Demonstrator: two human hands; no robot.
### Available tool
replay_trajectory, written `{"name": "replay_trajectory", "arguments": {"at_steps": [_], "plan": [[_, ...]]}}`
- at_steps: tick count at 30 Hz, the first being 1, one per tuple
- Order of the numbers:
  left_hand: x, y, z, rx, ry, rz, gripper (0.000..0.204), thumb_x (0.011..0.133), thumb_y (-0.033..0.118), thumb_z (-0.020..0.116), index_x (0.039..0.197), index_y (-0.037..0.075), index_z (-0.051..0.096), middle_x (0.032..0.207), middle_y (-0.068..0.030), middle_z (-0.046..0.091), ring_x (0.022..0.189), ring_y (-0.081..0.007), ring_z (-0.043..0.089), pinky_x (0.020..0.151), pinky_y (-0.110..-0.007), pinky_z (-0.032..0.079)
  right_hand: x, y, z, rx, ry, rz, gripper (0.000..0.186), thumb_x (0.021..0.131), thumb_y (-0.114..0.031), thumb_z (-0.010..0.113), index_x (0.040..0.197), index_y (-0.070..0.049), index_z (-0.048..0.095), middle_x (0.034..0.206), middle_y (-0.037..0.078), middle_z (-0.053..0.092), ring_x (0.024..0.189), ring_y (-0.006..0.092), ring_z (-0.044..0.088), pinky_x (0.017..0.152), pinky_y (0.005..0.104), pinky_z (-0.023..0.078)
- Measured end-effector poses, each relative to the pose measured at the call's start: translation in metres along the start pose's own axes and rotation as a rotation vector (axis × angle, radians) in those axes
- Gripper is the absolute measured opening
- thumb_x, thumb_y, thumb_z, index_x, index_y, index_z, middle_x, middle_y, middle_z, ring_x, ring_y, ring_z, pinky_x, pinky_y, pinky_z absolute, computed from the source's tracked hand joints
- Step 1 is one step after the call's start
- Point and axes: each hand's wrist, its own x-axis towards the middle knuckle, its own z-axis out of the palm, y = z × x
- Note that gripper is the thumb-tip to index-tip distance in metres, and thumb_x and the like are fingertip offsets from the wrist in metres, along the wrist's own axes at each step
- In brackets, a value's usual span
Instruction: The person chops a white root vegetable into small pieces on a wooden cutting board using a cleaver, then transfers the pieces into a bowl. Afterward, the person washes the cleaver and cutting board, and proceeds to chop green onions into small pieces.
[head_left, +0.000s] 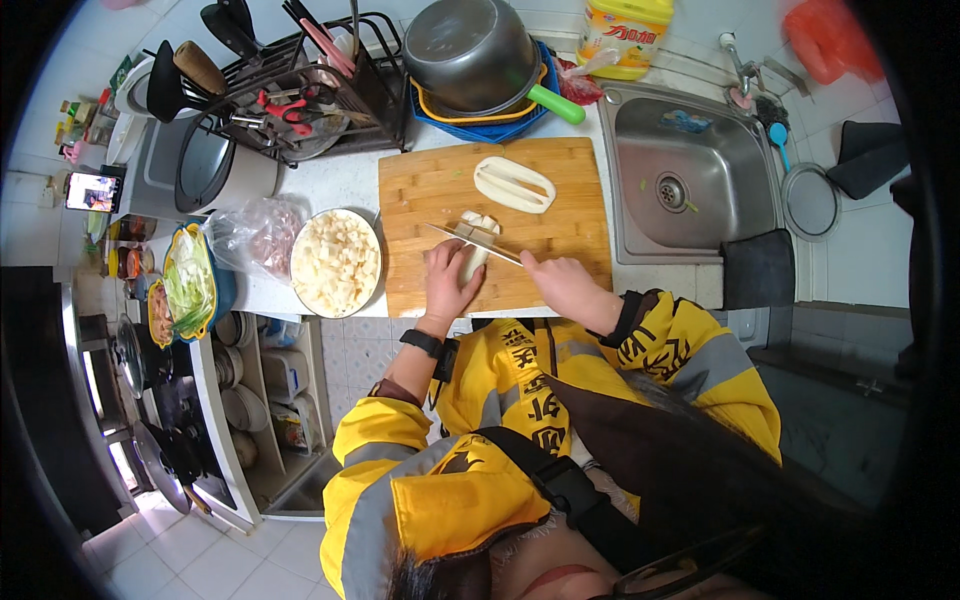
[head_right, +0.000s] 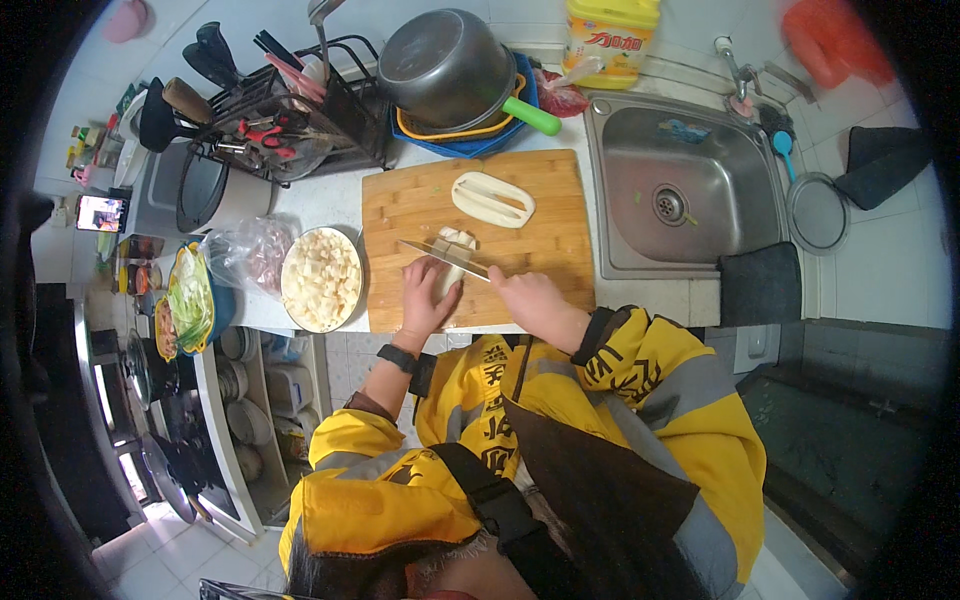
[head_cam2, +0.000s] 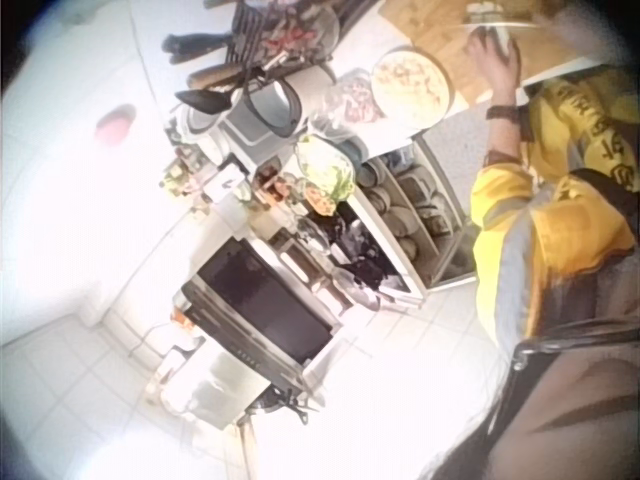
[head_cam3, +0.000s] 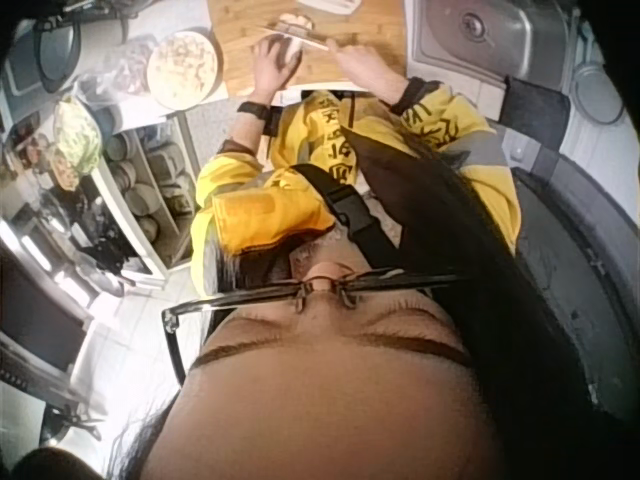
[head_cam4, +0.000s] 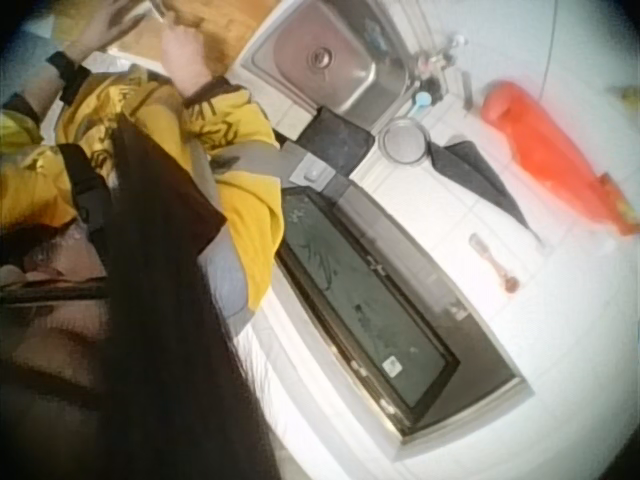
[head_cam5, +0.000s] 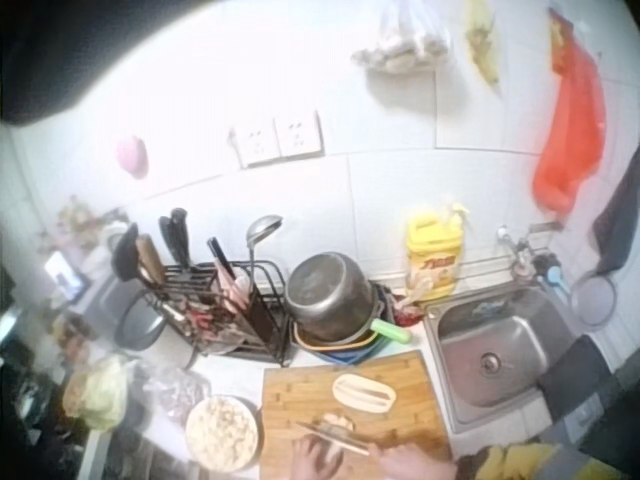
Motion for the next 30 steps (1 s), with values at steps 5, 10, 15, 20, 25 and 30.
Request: {"name": "replay_trajectory", "arguments": {"at_steps": [5,10,15,20,25,30], "plan": [[-0.004,-0.001,0.004,-0.037,-0.012,-0.056,0.039,0.071,0.014,0.069,0.107,0.005,0.056,0.11,-0.0152,0.051,0.104,-0.0332,0.046,0.09,-0.041,0.037,0.021,0.008,0.007,0.112,0.013,0.063,0.024,0.078,0.0,0.046,0.102,0.0,0.042,0.067,0.018,0.061,0.066,0.0356,0.062,0.057,0.0441,0.049],[-0.007,0.001,-0.001,-0.102,0.063,-0.033,0.04,0.071,0.015,0.07,0.106,0.003,0.056,0.112,-0.0158,0.049,0.104,-0.0339,0.046,0.091,-0.041,0.038,0.006,0.014,0.008,0.107,-0.03,0.064,0.023,0.08,-0.002,0.045,0.102,0.0,0.041,0.068,0.019,0.061,0.066,0.0353,0.062,0.056,0.044,0.048],[-0.015,-0.002,-0.007,-0.079,0.004,-0.08,0.038,0.071,0.014,0.07,0.105,0.004,0.057,0.112,-0.0153,0.049,0.104,-0.0348,0.045,0.092,-0.043,0.038,0.0,0.002,0.001,0.005,-0.028,0.0,0.023,0.078,-0.001,0.047,0.1,0.001,0.043,0.067,0.017,0.061,0.065,0.0356,0.062,0.056,0.0431,0.049],[-0.016,-0.004,-0.005,-0.074,0.022,-0.08,0.037,0.072,0.014,0.069,0.106,0.005,0.058,0.112,-0.0151,0.049,0.104,-0.0347,0.045,0.097,-0.045,0.034,0.021,-0.004,0.008,0.044,-0.025,0.01,0.02,0.082,-0.004,0.047,0.1,0.001,0.042,0.068,0.019,0.061,0.067,0.0355,0.062,0.059,0.0437,0.05],[-0.02,-0.002,-0.007,-0.108,0.047,-0.085,0.037,0.072,0.014,0.069,0.106,0.005,0.058,0.113,-0.015,0.049,0.105,-0.0341,0.045,0.096,-0.044,0.035,0.015,0.008,0.005,0.171,-0.013,0.043,0.016,0.088,-0.01,0.043,0.1,0.0,0.04,0.068,0.019,0.061,0.067,0.0358,0.062,0.059,0.0453,0.049],[-0.027,-0.001,-0.01,-0.063,0.049,-0.03,0.037,0.072,0.013,0.069,0.107,0.006,0.058,0.114,-0.0141,0.049,0.106,-0.0338,0.046,0.093,-0.042,0.038,0.0,-0.003,0.002,0.028,-0.066,-0.001,0.02,0.082,-0.005,0.046,0.101,0.0,0.041,0.068,0.019,0.061,0.067,0.0352,0.062,0.056,0.0439,0.049]]}}
